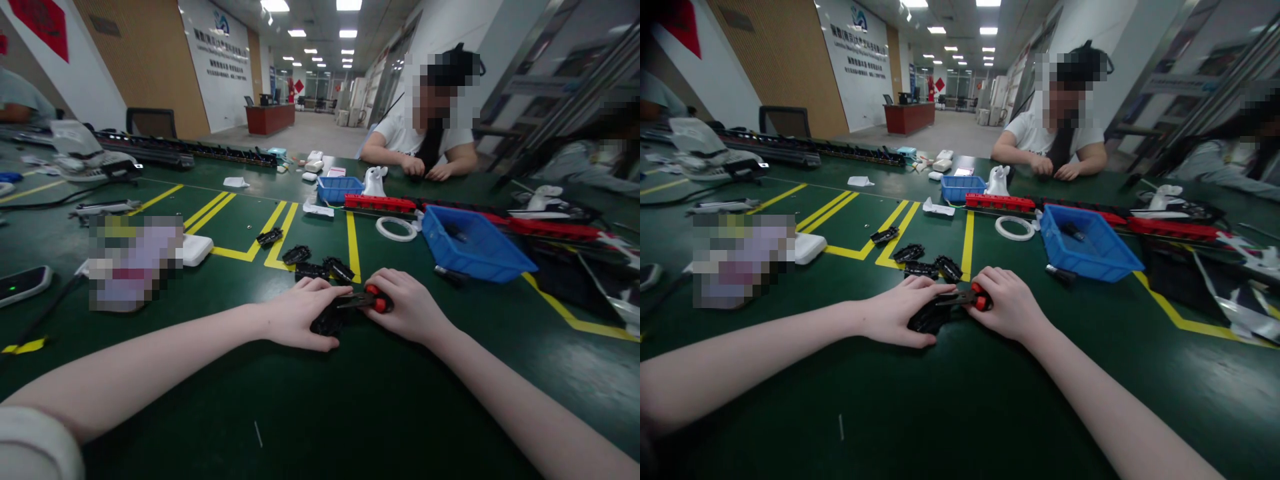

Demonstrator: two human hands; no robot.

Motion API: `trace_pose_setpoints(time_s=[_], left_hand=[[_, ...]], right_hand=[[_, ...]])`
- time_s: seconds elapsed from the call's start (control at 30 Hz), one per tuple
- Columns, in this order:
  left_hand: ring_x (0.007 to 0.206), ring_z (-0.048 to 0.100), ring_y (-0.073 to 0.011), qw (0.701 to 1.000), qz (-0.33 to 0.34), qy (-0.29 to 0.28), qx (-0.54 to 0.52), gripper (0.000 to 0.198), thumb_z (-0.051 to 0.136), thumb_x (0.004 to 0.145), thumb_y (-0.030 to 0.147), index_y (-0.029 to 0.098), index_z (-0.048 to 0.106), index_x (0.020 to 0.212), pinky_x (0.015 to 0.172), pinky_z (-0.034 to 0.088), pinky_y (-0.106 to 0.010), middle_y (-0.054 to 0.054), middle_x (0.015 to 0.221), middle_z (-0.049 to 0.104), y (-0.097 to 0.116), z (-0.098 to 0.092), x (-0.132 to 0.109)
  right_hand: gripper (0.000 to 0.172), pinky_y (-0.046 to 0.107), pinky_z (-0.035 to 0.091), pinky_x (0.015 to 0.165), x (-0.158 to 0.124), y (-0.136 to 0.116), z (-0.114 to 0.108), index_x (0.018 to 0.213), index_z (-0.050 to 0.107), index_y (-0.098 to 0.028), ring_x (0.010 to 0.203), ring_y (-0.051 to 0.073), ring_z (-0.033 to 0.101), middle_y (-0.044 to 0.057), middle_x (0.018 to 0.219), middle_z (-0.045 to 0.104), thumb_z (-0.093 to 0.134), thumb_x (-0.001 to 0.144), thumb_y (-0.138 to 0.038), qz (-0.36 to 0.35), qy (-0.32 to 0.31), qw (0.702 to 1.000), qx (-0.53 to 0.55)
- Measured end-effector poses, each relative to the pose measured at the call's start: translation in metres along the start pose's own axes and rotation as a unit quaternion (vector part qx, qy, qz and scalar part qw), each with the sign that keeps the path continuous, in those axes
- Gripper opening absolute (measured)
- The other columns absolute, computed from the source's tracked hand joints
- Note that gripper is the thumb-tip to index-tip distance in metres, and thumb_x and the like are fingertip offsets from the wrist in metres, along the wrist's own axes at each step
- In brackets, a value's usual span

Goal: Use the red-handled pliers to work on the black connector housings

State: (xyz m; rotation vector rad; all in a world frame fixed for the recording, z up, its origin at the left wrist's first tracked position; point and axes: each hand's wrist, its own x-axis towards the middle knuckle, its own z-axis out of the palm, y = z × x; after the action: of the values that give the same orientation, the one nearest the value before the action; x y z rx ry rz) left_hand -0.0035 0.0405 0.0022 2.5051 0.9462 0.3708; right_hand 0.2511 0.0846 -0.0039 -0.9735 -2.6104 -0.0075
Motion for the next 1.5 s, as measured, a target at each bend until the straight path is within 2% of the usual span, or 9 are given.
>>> trace_pose_setpoints(time_s=[0.2,0.33,0.53,0.73,0.97,1.27,1.43,1.5], left_hand=[[0.125,0.044,-0.0342,1.000,0.017,0.002,0.025,0.084,0.063,0.083,0.047,0.016,0.024,0.151,0.105,0.034,-0.048,-0.017,0.139,0.049,-0.001,0.001,-0.002],[0.123,0.046,-0.0346,0.999,0.028,0.007,0.040,0.079,0.064,0.081,0.044,0.015,0.032,0.147,0.105,0.034,-0.048,-0.016,0.134,0.053,0.000,0.002,-0.002],[0.127,0.045,-0.0335,0.998,0.029,0.016,0.044,0.079,0.065,0.081,0.040,0.013,0.032,0.147,0.107,0.034,-0.049,-0.017,0.142,0.048,0.003,0.002,-0.008],[0.131,0.045,-0.0311,0.999,0.023,0.027,0.002,0.076,0.066,0.083,0.038,0.013,0.032,0.146,0.111,0.034,-0.047,-0.017,0.145,0.046,0.005,-0.001,-0.020],[0.129,0.048,-0.0300,0.997,0.018,0.048,-0.064,0.078,0.066,0.081,0.027,0.014,0.028,0.148,0.111,0.035,-0.049,-0.016,0.141,0.051,0.002,0.000,-0.020],[0.130,0.048,-0.0296,0.994,-0.024,0.047,-0.100,0.075,0.066,0.084,0.032,0.020,0.029,0.149,0.112,0.035,-0.051,-0.014,0.141,0.052,0.002,-0.002,-0.023],[0.131,0.048,-0.0269,0.993,-0.040,0.040,-0.104,0.070,0.063,0.088,0.034,0.022,0.030,0.148,0.112,0.036,-0.049,-0.011,0.142,0.051,0.002,-0.001,-0.021],[0.132,0.046,-0.0269,0.993,-0.042,0.046,-0.101,0.067,0.062,0.088,0.034,0.022,0.033,0.147,0.112,0.036,-0.048,-0.011,0.144,0.048,0.003,-0.003,-0.023]], right_hand=[[0.015,0.035,0.045,0.076,0.000,-0.005,-0.004,0.091,0.057,-0.020,0.087,0.023,0.057,0.008,0.093,0.063,0.059,0.077,-0.027,0.016,0.019,0.999,0.023],[0.014,0.034,0.045,0.075,-0.001,-0.008,-0.005,0.090,0.058,-0.020,0.087,0.022,0.056,0.007,0.093,0.062,0.059,0.078,-0.027,0.034,0.031,0.999,0.016],[0.016,0.032,0.044,0.072,-0.008,-0.007,-0.007,0.090,0.060,-0.019,0.084,0.021,0.057,0.007,0.092,0.062,0.061,0.079,-0.031,0.056,0.030,0.998,-0.009],[0.023,0.032,0.044,0.073,-0.016,-0.002,-0.009,0.088,0.061,-0.017,0.083,0.021,0.057,0.008,0.090,0.061,0.061,0.083,-0.040,0.063,0.024,0.997,-0.030],[0.024,0.032,0.044,0.073,-0.016,-0.002,-0.010,0.089,0.062,-0.017,0.084,0.021,0.057,0.008,0.092,0.061,0.062,0.083,-0.041,0.068,0.015,0.997,-0.037],[0.037,0.035,0.047,0.072,-0.020,-0.004,-0.018,0.095,0.066,-0.016,0.084,0.023,0.059,0.010,0.096,0.063,0.061,0.083,-0.051,0.085,0.017,0.996,-0.028],[0.030,0.038,0.050,0.077,-0.021,-0.002,-0.028,0.101,0.065,-0.015,0.091,0.024,0.061,0.013,0.100,0.064,0.050,0.093,-0.039,0.127,0.062,0.990,-0.013],[0.025,0.039,0.051,0.081,-0.031,-0.009,-0.034,0.100,0.065,-0.016,0.094,0.024,0.061,0.012,0.100,0.065,0.047,0.094,-0.033,0.137,0.077,0.988,0.001]])
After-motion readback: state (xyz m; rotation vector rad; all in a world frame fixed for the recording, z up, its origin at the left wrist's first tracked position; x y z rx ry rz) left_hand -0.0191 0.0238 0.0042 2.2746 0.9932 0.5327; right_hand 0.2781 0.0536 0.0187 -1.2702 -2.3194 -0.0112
